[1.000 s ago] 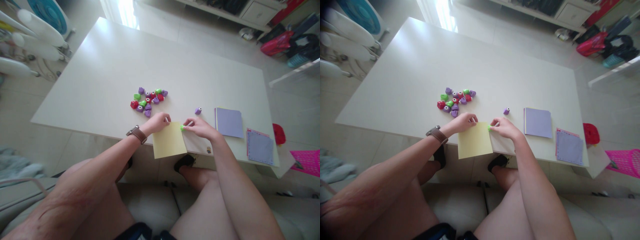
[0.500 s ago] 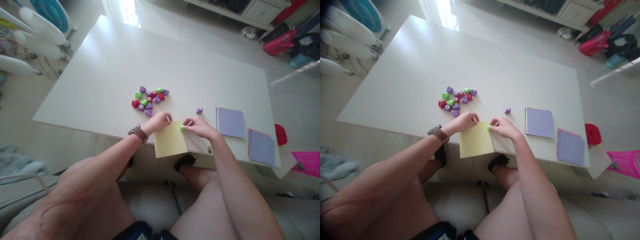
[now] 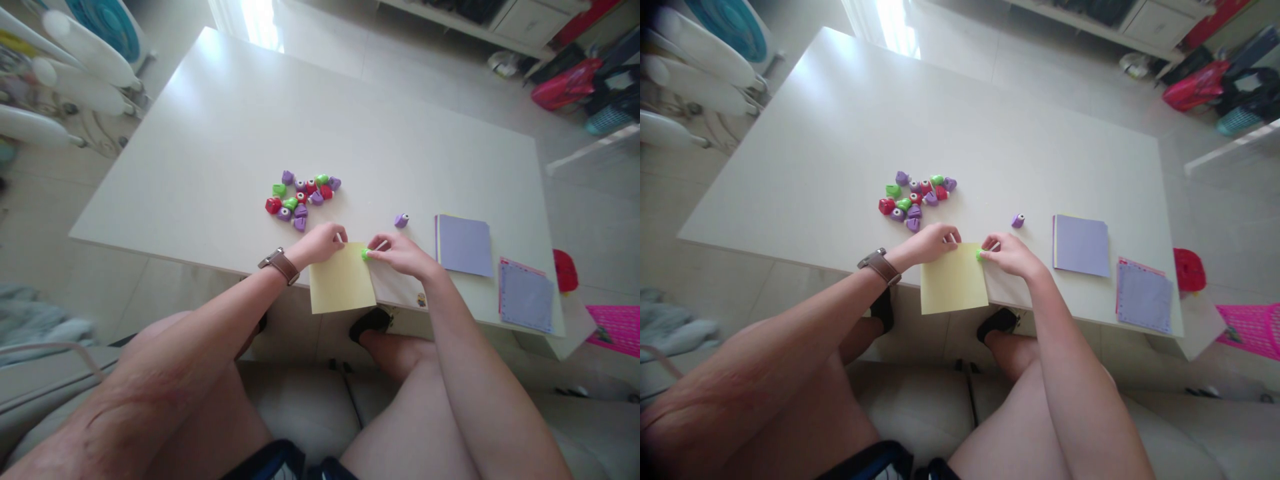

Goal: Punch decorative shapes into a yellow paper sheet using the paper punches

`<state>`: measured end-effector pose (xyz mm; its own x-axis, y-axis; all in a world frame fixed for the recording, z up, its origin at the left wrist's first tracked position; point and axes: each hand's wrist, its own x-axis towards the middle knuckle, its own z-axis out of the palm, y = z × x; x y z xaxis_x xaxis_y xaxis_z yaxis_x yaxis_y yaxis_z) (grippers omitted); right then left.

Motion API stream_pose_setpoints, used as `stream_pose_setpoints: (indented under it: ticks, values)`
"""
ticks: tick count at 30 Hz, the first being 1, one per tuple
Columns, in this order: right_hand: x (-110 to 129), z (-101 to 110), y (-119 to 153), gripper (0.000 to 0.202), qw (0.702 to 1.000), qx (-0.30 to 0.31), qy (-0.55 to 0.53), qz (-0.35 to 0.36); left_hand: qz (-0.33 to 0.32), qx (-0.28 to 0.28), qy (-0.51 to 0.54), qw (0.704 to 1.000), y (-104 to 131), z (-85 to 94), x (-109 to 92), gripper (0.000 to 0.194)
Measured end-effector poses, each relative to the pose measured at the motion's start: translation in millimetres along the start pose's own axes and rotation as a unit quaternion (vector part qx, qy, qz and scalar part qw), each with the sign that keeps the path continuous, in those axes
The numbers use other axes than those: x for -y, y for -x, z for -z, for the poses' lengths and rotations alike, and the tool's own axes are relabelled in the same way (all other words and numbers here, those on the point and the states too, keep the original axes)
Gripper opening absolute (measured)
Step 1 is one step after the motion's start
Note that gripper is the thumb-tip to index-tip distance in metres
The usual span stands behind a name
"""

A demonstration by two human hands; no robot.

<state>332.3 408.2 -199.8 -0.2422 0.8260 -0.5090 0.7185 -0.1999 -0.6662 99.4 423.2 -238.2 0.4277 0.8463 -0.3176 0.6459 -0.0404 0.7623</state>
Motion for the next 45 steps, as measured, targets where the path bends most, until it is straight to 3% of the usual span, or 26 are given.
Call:
stream_pose_setpoints:
  ticks: [25, 45]
  values:
    - [-3, -2, -3, 0.012, 1.000, 0.003, -0.011, 0.018, 0.005, 0.002, -0.003, 1.000, 2, 0.9, -4, 0.015]
    - [-2, -5, -15, 0.018, 0.999, -0.010, -0.039, -0.036, 0.015, 0.009, -0.002, 1.000, 4, 3.0, -6, 0.016]
